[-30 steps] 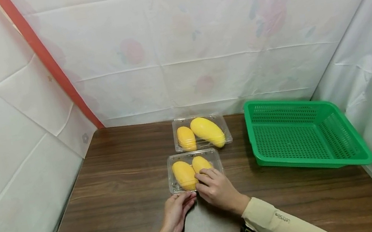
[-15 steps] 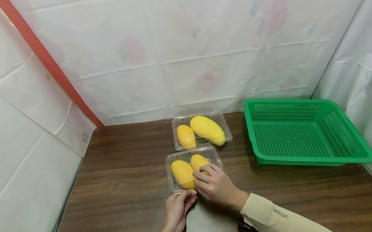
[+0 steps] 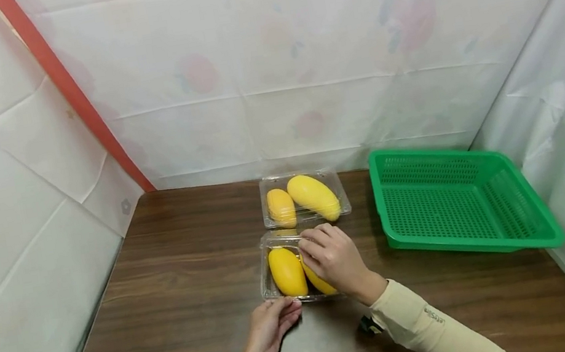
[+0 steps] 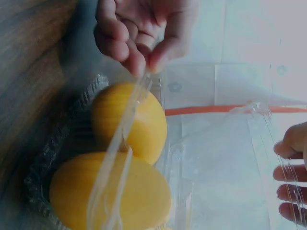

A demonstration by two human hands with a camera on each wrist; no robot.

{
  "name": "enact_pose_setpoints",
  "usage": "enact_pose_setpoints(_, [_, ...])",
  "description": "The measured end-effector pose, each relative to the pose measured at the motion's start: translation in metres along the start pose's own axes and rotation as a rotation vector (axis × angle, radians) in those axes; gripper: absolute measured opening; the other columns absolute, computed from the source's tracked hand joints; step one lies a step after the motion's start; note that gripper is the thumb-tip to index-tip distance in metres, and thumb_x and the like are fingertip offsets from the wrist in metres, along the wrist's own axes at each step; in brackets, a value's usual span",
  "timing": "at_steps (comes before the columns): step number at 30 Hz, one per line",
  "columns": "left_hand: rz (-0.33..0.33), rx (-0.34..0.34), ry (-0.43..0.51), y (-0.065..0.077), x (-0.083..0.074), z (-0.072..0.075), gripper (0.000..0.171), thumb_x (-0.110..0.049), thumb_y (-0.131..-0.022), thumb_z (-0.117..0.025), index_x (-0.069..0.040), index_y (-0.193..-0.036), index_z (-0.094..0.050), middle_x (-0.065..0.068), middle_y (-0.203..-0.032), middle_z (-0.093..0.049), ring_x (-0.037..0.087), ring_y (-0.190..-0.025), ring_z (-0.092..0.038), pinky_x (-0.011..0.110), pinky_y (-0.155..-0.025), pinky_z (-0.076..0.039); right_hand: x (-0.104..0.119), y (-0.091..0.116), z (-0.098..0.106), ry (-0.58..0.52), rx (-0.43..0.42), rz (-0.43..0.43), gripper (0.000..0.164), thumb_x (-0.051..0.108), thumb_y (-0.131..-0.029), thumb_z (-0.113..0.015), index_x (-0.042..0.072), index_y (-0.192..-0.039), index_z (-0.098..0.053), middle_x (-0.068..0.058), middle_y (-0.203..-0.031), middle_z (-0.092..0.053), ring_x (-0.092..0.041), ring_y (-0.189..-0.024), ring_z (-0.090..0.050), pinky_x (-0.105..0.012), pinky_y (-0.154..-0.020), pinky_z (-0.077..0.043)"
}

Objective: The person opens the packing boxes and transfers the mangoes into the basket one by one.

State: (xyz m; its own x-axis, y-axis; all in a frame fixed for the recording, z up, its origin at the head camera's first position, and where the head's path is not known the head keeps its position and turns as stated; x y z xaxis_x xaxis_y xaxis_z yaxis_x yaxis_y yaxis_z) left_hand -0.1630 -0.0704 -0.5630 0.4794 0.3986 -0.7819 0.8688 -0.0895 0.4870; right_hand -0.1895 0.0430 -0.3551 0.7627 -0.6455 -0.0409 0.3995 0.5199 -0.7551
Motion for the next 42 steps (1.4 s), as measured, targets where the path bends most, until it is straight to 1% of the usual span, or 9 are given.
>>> enact_pose_setpoints(3, [0.017,0.036,-0.009,0.000,-0.001,0.000,0.014,-0.011,-0.096,-0.056,0.001,-0.100,-0.062,0.000,-0.079,-0.072,0.007,-0.076,-0.069,0.021,-0.074,-0.057,-0.004,0.001,-0.001,-0.022,0.015,-0.013,0.006,0.011,-0.080,-0.075,0.010,-0.084,-0.071,-0.004,-0.091,-0.071,-0.021,-0.081,-0.062,-0.031,-0.071,-0.053])
enact_pose_setpoints(7, [0.034,0.049,0.001,-0.001,-0.004,0.004,0.013,-0.014,-0.095,-0.057,-0.003,-0.099,-0.061,0.001,-0.080,-0.071,0.009,-0.075,-0.069,0.023,-0.074,-0.058,-0.004,0.002,-0.003,-0.045,0.028,0.005,0.009,0.011,-0.078,-0.078,0.010,-0.085,-0.072,-0.004,-0.091,-0.071,-0.020,-0.081,-0.062,-0.031,-0.072,-0.054])
enact_pose_setpoints(12, [0.015,-0.010,0.013,-0.002,-0.010,0.015,0.011,-0.015,-0.094,-0.058,-0.005,-0.097,-0.061,0.002,-0.077,-0.069,0.010,-0.071,-0.068,0.024,-0.072,-0.058,-0.003,0.002,-0.004,-0.065,0.044,0.028,0.011,0.012,-0.077,-0.079,0.010,-0.087,-0.074,-0.003,-0.093,-0.071,-0.019,-0.083,-0.063,-0.031,-0.073,-0.055])
enact_pose_setpoints(20, [-0.001,-0.126,-0.018,-0.005,-0.014,0.032,0.023,-0.020,-0.094,-0.061,-0.001,-0.105,-0.060,0.000,-0.077,-0.063,0.010,-0.065,-0.060,0.020,-0.063,-0.051,-0.003,0.001,-0.003,-0.090,0.052,0.048,0.010,0.012,-0.079,-0.079,0.009,-0.087,-0.074,-0.004,-0.092,-0.072,-0.019,-0.084,-0.063,-0.031,-0.073,-0.055])
enact_pose_setpoints(24, [-0.021,-0.167,-0.036,-0.007,-0.019,0.038,0.023,-0.022,-0.093,-0.063,-0.002,-0.104,-0.059,-0.002,-0.077,-0.062,0.009,-0.066,-0.058,0.021,-0.062,-0.051,-0.004,0.000,-0.003,-0.110,0.060,0.055,0.008,0.011,-0.080,-0.077,0.008,-0.087,-0.074,-0.005,-0.091,-0.071,-0.019,-0.084,-0.062,-0.031,-0.073,-0.054])
enact_pose_setpoints(27, [-0.045,-0.187,-0.056,-0.009,-0.024,0.041,0.021,-0.022,-0.093,-0.064,-0.003,-0.101,-0.058,-0.002,-0.078,-0.061,0.008,-0.067,-0.059,0.021,-0.063,-0.052,-0.004,0.000,-0.003,-0.115,0.063,0.068,0.008,0.010,-0.080,-0.077,0.008,-0.087,-0.074,-0.005,-0.090,-0.071,-0.019,-0.083,-0.061,-0.031,-0.074,-0.054])
enact_pose_setpoints(34, [-0.128,-0.212,-0.082,-0.014,-0.040,0.042,0.030,-0.009,-0.092,-0.061,0.005,-0.116,-0.051,-0.005,-0.079,-0.062,0.006,-0.068,-0.060,0.018,-0.062,-0.051,-0.005,-0.001,-0.003,-0.114,0.077,0.083,0.007,0.010,-0.080,-0.077,0.010,-0.086,-0.073,-0.004,-0.091,-0.070,-0.018,-0.083,-0.061,-0.030,-0.073,-0.053])
enact_pose_setpoints(38, [-0.143,-0.232,-0.133,-0.017,-0.046,0.043,0.032,-0.006,-0.090,-0.062,0.009,-0.117,-0.055,-0.007,-0.078,-0.063,0.006,-0.067,-0.058,0.018,-0.061,-0.049,-0.008,-0.003,-0.005,-0.119,0.095,0.076,0.009,0.011,-0.079,-0.079,0.011,-0.086,-0.073,-0.003,-0.092,-0.070,-0.018,-0.082,-0.061,-0.029,-0.073,-0.053])
enact_pose_setpoints(42, [-0.156,-0.252,-0.185,-0.022,-0.053,0.044,0.034,-0.008,-0.088,-0.065,0.009,-0.117,-0.059,-0.009,-0.076,-0.062,0.005,-0.066,-0.055,0.018,-0.060,-0.047,-0.012,-0.005,-0.007,-0.143,0.136,0.069,0.012,0.010,-0.076,-0.081,0.011,-0.085,-0.073,-0.002,-0.091,-0.070,-0.017,-0.082,-0.061,-0.028,-0.074,-0.053])
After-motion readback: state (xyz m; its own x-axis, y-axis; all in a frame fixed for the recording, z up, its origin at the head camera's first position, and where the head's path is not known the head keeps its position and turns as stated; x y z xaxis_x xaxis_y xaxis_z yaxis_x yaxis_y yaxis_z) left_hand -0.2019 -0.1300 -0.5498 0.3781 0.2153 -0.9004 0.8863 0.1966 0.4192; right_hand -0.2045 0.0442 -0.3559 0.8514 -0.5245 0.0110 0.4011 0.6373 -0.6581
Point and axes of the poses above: each hand's wrist, its own y-axis away from the middle knuckle, its own z-axis out of the back of the hand, x = y × z, the point moved 10 cm from there along -y, towards the middle knuckle
